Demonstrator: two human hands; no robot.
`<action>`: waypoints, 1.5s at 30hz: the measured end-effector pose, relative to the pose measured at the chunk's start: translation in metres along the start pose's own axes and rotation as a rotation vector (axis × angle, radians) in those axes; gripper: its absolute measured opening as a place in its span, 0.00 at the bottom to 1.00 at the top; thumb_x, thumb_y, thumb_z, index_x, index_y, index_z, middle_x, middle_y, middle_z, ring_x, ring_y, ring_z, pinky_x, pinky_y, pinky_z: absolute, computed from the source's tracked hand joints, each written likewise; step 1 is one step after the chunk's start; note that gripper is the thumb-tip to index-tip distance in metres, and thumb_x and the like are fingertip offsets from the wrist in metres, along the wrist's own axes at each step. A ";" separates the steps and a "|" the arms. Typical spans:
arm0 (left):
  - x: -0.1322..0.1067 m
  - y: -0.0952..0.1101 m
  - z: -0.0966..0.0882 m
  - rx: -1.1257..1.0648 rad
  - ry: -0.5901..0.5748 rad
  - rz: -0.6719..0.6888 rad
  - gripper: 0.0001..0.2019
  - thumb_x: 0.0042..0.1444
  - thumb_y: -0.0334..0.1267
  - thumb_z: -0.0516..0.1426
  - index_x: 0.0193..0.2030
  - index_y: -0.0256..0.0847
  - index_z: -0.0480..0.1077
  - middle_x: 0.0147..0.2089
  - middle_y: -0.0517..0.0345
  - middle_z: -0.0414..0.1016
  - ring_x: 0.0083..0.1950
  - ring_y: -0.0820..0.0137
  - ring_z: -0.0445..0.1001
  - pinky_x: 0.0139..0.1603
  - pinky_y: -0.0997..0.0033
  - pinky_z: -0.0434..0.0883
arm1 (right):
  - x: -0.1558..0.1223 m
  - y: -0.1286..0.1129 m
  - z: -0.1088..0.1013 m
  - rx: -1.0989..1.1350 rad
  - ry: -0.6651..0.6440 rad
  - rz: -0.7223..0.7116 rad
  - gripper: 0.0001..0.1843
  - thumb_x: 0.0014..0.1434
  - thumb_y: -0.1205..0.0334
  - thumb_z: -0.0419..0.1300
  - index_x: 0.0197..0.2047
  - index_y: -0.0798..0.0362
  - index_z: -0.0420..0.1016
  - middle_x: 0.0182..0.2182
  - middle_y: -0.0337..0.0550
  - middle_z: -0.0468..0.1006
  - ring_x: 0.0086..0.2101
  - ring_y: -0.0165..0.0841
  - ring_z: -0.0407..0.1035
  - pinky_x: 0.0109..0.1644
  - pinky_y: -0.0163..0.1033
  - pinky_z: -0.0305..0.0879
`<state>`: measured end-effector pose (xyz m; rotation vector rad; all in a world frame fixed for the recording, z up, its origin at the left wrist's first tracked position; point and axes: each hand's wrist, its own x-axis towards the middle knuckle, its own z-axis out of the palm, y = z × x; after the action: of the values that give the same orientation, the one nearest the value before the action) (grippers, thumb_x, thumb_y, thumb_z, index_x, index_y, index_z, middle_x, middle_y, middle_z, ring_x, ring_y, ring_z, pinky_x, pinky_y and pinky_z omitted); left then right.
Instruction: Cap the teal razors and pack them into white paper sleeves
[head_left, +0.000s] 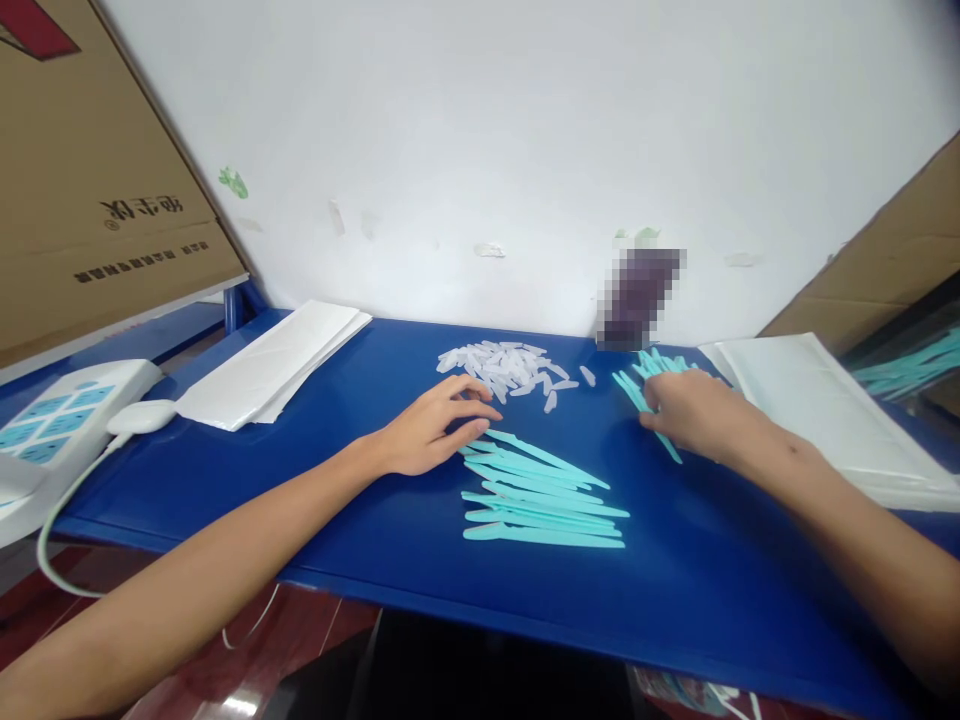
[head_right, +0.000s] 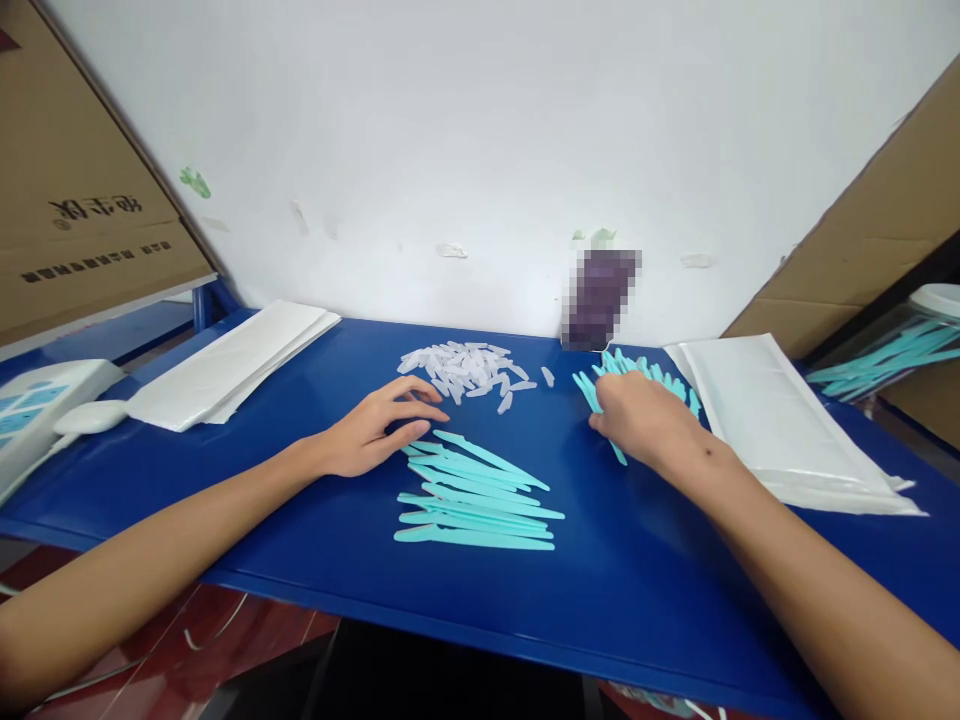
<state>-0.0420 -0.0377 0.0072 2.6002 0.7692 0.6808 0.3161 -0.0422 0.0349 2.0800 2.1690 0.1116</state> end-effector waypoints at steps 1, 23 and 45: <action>0.000 -0.002 0.000 0.007 0.034 -0.005 0.18 0.73 0.43 0.48 0.56 0.43 0.76 0.56 0.49 0.71 0.58 0.63 0.70 0.59 0.63 0.67 | 0.002 -0.001 -0.002 -0.020 0.024 0.014 0.06 0.59 0.63 0.60 0.31 0.53 0.73 0.28 0.53 0.77 0.28 0.42 0.72 0.28 0.41 0.52; 0.038 -0.043 0.010 0.507 0.269 -0.198 0.17 0.66 0.39 0.50 0.53 0.40 0.76 0.55 0.44 0.70 0.51 0.58 0.69 0.49 0.58 0.69 | -0.041 -0.074 0.007 0.492 0.140 -0.643 0.13 0.67 0.54 0.56 0.32 0.50 0.64 0.27 0.35 0.68 0.24 0.28 0.57 0.30 0.36 0.53; 0.029 -0.032 -0.005 0.495 -0.101 0.051 0.17 0.72 0.39 0.48 0.56 0.45 0.77 0.54 0.46 0.72 0.56 0.57 0.66 0.54 0.59 0.59 | -0.047 -0.073 0.009 0.524 0.085 -0.672 0.13 0.69 0.51 0.54 0.41 0.50 0.74 0.38 0.43 0.73 0.27 0.30 0.64 0.31 0.38 0.60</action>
<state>-0.0365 0.0057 0.0076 3.0761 0.9396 0.4034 0.2468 -0.0927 0.0177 1.4048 3.0640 -0.4890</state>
